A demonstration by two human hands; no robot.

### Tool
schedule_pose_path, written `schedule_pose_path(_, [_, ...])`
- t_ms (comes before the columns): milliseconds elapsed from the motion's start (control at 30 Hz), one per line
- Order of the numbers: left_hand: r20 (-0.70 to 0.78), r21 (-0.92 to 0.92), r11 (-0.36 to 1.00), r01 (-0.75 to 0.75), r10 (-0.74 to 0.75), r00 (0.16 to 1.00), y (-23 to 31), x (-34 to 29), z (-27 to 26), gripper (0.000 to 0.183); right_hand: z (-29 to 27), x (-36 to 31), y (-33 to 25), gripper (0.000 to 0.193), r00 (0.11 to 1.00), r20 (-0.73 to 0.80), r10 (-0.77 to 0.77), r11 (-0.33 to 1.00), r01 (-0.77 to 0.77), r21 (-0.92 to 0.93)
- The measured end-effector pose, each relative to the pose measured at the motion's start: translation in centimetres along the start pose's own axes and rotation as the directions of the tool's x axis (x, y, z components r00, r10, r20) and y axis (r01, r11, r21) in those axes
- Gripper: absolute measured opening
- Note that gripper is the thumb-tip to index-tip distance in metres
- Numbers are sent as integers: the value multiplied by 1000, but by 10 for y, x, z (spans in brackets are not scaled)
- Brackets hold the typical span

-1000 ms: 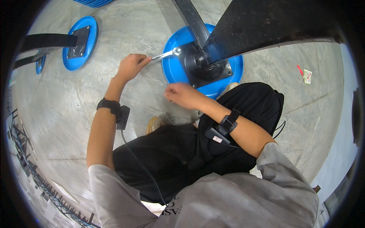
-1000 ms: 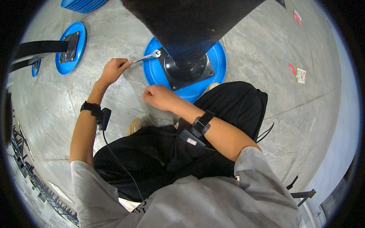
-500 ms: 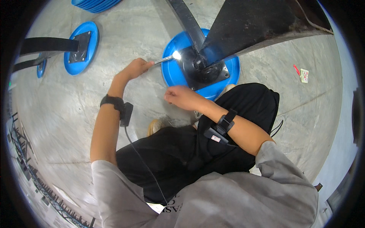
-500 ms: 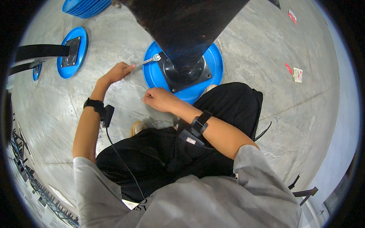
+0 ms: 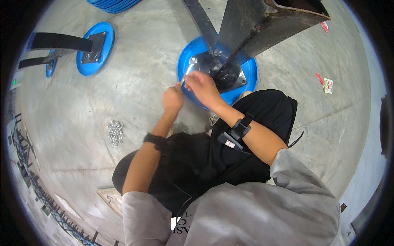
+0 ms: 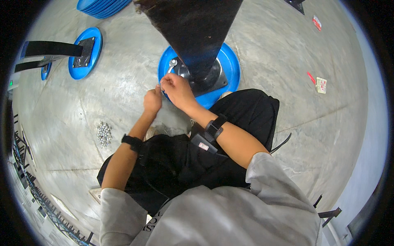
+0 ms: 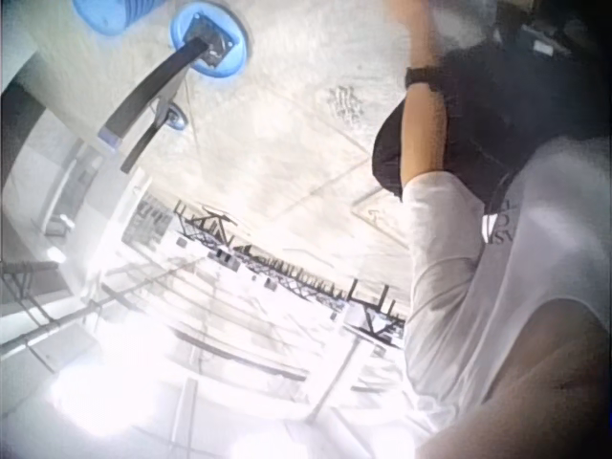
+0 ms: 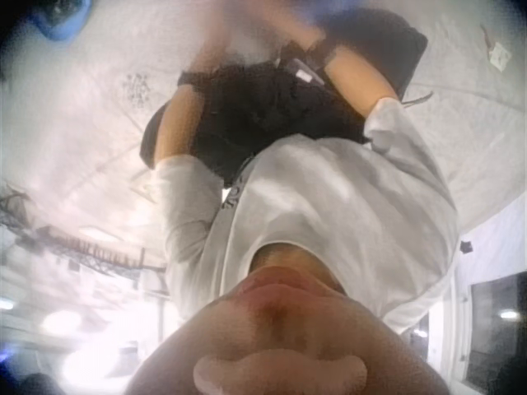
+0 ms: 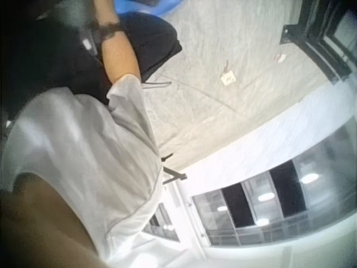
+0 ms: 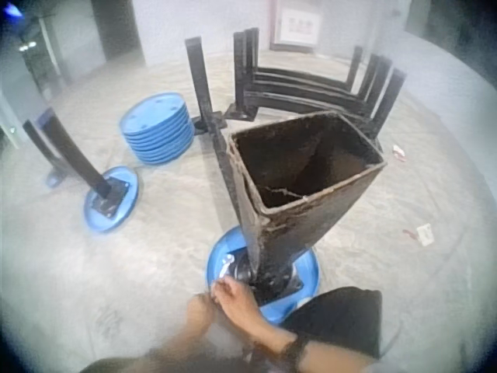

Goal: The person aligns a metal leg onto a blue stool base and uses a wrench to tighten a bolt, securing the components together.

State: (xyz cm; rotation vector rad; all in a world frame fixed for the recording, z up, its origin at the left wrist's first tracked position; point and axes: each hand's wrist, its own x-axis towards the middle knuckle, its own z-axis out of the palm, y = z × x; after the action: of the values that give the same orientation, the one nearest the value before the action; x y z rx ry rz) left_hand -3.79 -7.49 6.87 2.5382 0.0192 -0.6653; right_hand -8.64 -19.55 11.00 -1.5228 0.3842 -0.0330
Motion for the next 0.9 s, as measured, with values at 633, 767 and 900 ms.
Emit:
schedule_pose_path(633, [449,-817,-91,569,518,728,15,-35,108,30,-4,5,0,19,987,155,32,997,-20,-76])
schedule_pose_path(767, [433,-885,24,464,408,804,33,-56,56,25,-5,-1,-1,18,979,205,12,997,4,-76])
schedule_pose_path(900, [472,-839,-28,543,458,753,22,-47,65,27,-1,0,-12,17,986,168,-14,1000,12,14])
